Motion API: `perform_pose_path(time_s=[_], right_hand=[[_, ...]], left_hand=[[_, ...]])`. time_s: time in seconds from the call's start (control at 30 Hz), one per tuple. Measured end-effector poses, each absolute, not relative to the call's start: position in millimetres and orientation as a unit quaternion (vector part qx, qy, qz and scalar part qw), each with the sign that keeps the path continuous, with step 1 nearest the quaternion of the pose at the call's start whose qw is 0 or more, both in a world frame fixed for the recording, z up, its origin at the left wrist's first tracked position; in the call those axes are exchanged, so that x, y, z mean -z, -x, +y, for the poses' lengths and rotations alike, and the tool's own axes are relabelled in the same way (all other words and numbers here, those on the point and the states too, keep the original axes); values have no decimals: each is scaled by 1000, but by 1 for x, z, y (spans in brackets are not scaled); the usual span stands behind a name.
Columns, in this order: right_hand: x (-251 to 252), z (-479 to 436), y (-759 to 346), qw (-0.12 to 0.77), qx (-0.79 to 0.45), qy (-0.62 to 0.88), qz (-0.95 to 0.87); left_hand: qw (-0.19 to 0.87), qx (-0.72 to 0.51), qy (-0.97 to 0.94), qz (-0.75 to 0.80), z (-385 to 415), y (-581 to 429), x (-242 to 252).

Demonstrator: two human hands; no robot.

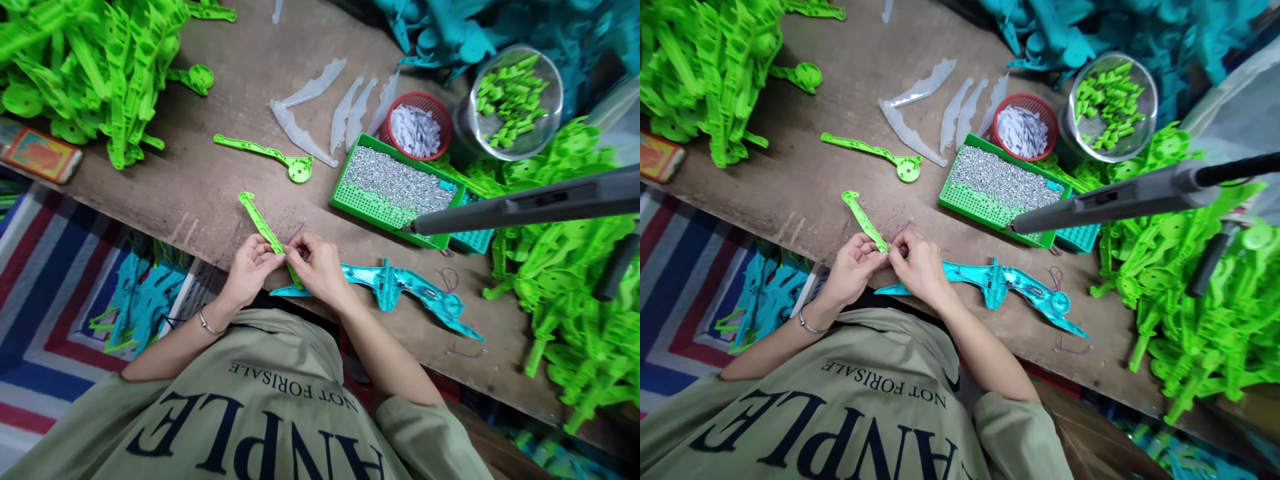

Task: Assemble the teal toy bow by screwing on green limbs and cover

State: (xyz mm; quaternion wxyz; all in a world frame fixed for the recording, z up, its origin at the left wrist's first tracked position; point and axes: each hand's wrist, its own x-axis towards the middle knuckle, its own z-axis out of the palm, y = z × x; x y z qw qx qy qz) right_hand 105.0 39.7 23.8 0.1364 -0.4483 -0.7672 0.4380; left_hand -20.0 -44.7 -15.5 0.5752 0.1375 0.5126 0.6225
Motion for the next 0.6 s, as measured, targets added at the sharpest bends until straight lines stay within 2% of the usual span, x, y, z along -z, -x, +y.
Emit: perform_pose_path(time_s=[0.2,0.43,0.6], right_hand=[[-29,42,-116,149,-453,426,-769],[-36,33,-124,101,-419,422,-798],[-31,31,-122,129,-430,423,-787]], left_hand=[[564,-627,-118,524,-42,16,15],[553,-627,-116,536,-43,15,12],[560,-622,-119,535,-43,15,12]])
